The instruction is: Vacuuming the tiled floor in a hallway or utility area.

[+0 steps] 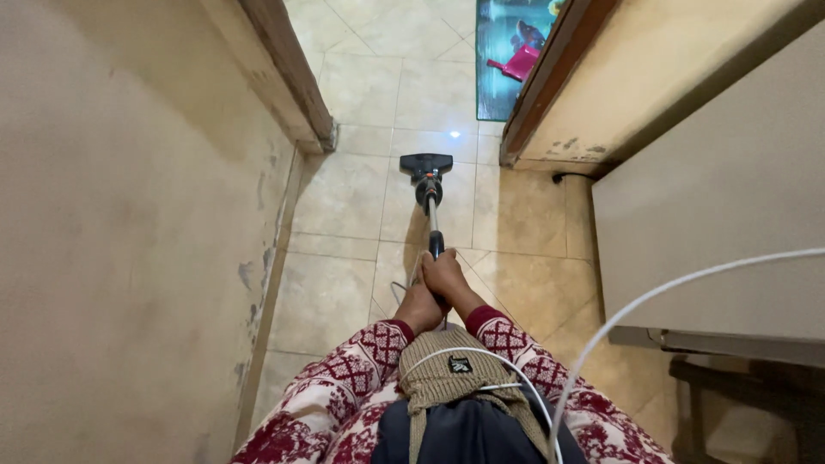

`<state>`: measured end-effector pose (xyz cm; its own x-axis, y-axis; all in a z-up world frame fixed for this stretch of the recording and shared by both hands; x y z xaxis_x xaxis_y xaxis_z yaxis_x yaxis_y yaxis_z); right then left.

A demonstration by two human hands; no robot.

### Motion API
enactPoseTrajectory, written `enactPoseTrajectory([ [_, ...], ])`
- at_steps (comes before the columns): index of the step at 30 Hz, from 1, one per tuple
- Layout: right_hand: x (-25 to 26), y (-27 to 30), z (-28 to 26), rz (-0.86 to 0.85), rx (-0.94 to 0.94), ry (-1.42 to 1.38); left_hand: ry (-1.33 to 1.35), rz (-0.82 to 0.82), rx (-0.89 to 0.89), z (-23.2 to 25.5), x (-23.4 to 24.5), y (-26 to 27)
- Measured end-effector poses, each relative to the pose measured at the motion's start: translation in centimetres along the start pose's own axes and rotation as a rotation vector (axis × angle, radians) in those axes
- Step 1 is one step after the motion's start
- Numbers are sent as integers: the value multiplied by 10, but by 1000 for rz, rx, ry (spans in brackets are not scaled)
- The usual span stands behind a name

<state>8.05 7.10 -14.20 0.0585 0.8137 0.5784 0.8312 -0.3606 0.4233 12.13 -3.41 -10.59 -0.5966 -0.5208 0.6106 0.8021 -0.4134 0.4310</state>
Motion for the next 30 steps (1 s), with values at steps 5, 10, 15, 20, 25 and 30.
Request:
enactPoseTrajectory([
  [5,-10,48,27,-19,-4,-30,129,-17,46,6,-10,66],
  [10,-15,68,41,-6,-18,-29,-11,9,-31,-13,-38,75],
  [15,-1,89,52,-11,-12,-16,36,94,-186,-10,-60,81],
  [20,20,104,69,-28,-11,13,67,7,-25,16,-74,112],
  [25,33,134,105,-43,51,46,120,28,53,33,-108,150],
  [30,36,171,143,-79,38,52,180,71,46,40,-142,194],
])
Point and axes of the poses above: each hand's wrist, its own y-axis away from the middle knuckle, its own x-axis out of the back of the hand, z = x × y, the point moved 4 cm from there along -y, towards the middle knuckle, and after that the axes turned 1 degree about y, right-handed, at the moved point
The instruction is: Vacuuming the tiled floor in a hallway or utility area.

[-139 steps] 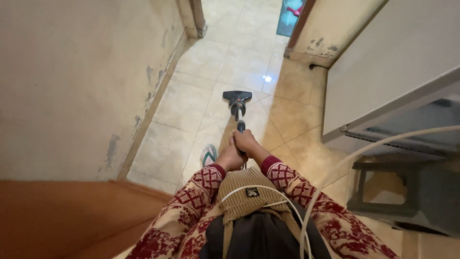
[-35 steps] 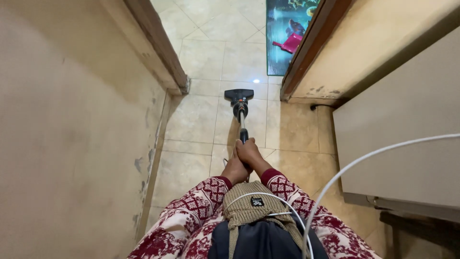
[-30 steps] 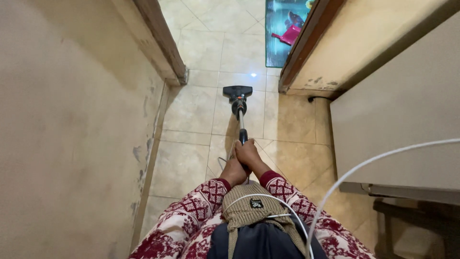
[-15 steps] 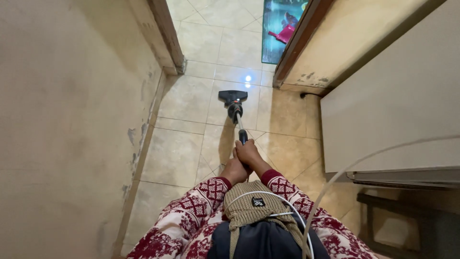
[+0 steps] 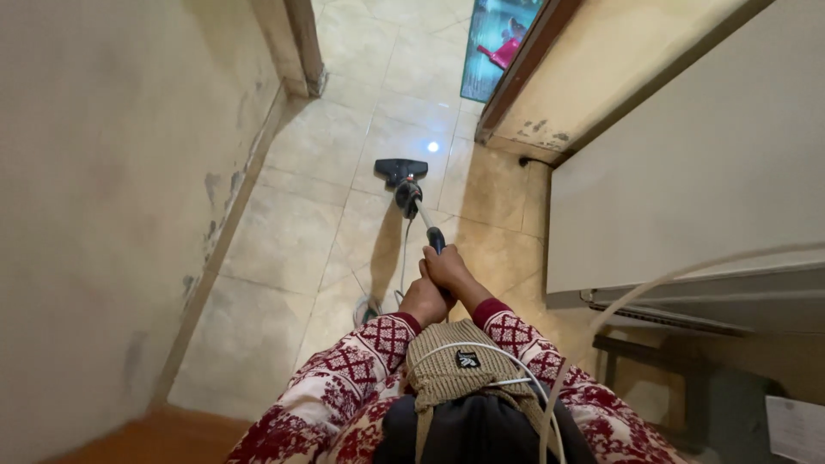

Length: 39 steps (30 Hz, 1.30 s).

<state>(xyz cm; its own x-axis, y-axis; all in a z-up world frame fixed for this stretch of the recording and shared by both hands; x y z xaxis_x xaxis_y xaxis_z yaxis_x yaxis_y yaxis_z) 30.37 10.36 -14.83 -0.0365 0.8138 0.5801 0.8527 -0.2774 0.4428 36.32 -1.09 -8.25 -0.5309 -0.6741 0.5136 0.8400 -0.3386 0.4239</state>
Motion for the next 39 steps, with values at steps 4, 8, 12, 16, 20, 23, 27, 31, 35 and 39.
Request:
enactPoseTrajectory([
  [4,-3,43,22,-20,-19,-28,-97,-55,-36,-23,-44,21],
  [8,-2,69,41,28,25,34,-61,0,-22,-25,-62,47],
  [12,-4,75,63,44,105,70,-83,25,-31,-34,-84,57],
  [16,2,95,60,-51,94,-66,-156,18,-73,-40,-100,54],
  [20,-1,77,65,-2,154,-22,-90,90,-103,-31,-89,58],
  [23,3,63,59,-44,133,-44,-93,45,-54,-23,-82,48],
  [27,10,32,45,-107,116,-96,-79,-6,-49,-8,-65,23],
  [31,30,6,20,-54,103,62,-17,59,-14,20,-37,4],
  [35,46,-21,-10,-123,93,-107,-30,-41,-2,39,-14,-32],
  [39,58,-55,-44,-90,83,-43,-44,-47,-12,56,22,-64],
])
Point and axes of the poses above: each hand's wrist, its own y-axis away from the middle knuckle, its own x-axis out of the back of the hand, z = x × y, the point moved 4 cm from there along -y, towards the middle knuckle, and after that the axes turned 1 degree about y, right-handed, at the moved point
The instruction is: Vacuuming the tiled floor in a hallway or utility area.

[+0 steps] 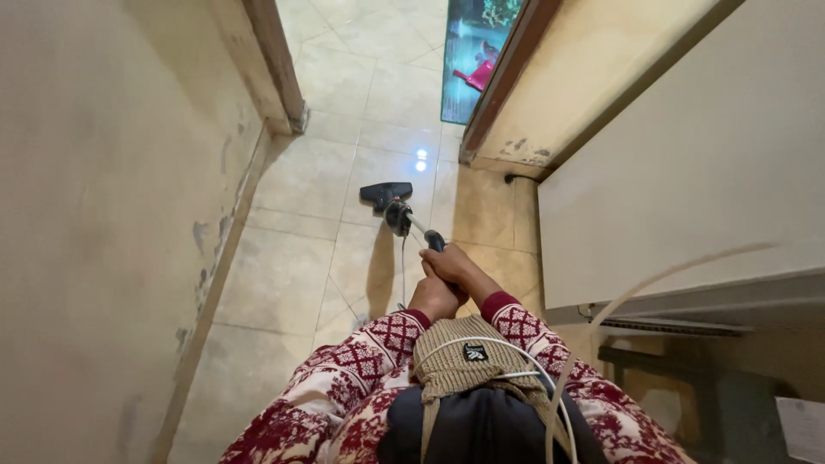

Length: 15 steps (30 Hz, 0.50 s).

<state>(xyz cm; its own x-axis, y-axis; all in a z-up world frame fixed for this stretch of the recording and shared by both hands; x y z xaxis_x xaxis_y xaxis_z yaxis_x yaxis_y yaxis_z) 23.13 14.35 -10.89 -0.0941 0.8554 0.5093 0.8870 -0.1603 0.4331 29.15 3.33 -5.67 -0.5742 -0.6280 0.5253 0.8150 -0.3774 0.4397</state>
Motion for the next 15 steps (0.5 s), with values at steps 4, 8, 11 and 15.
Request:
enactPoseTrajectory([
  [4,6,-46,-23,6,-35,64,18,-73,-26,-1,27,-46],
  [8,0,-74,-50,18,-25,46,-57,-103,-43,-4,61,-73],
  [11,-2,-94,-67,28,-31,29,12,-114,-4,3,92,-79],
  [15,-9,-108,-84,34,-46,26,16,-140,14,-5,110,-96],
])
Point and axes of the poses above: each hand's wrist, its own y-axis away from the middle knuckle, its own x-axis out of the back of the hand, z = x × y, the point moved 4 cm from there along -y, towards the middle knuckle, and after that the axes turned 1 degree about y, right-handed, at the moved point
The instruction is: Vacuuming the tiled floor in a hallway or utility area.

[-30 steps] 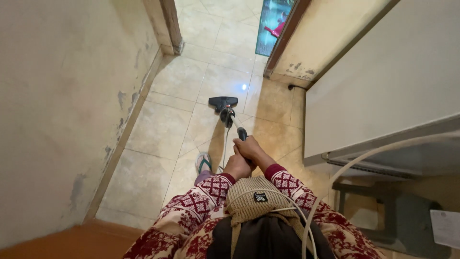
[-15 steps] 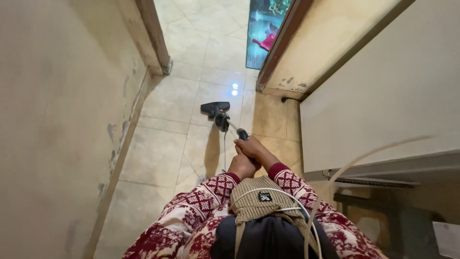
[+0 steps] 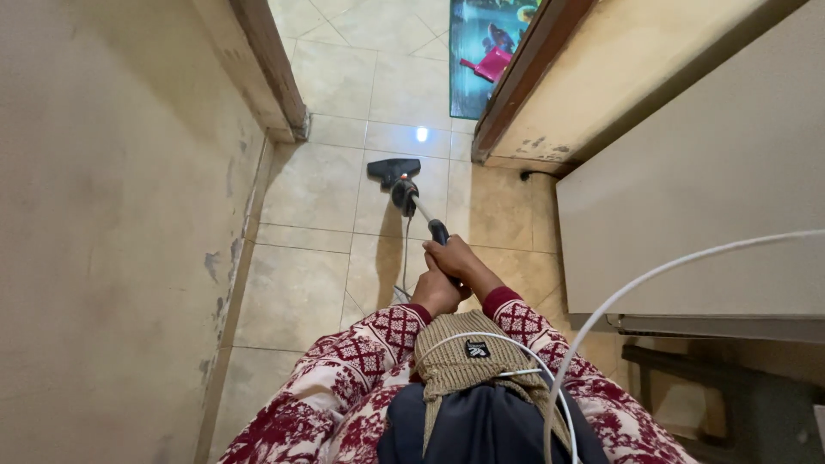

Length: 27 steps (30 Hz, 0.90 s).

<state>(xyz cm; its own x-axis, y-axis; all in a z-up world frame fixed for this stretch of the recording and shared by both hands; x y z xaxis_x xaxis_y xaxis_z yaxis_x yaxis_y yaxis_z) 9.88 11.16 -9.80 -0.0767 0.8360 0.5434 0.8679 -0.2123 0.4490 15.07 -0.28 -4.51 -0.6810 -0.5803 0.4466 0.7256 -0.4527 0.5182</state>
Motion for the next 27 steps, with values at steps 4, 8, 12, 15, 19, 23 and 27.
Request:
enactPoseTrajectory([
  [4,-4,-26,-7,-6,31,-11,-30,27,17,-6,12,-24],
  [8,1,-43,-21,-6,15,-17,-44,91,-14,-3,29,-45],
  [12,14,-72,-35,-20,15,11,-38,66,30,19,50,-60],
  [15,31,-97,-46,-48,4,10,-22,83,51,32,57,-87],
  [19,59,-138,-53,-36,16,31,29,158,9,51,64,-130],
  [23,82,-177,-52,-27,50,59,96,122,50,82,74,-150],
  [27,94,-201,-50,-27,68,67,180,152,96,104,83,-159],
])
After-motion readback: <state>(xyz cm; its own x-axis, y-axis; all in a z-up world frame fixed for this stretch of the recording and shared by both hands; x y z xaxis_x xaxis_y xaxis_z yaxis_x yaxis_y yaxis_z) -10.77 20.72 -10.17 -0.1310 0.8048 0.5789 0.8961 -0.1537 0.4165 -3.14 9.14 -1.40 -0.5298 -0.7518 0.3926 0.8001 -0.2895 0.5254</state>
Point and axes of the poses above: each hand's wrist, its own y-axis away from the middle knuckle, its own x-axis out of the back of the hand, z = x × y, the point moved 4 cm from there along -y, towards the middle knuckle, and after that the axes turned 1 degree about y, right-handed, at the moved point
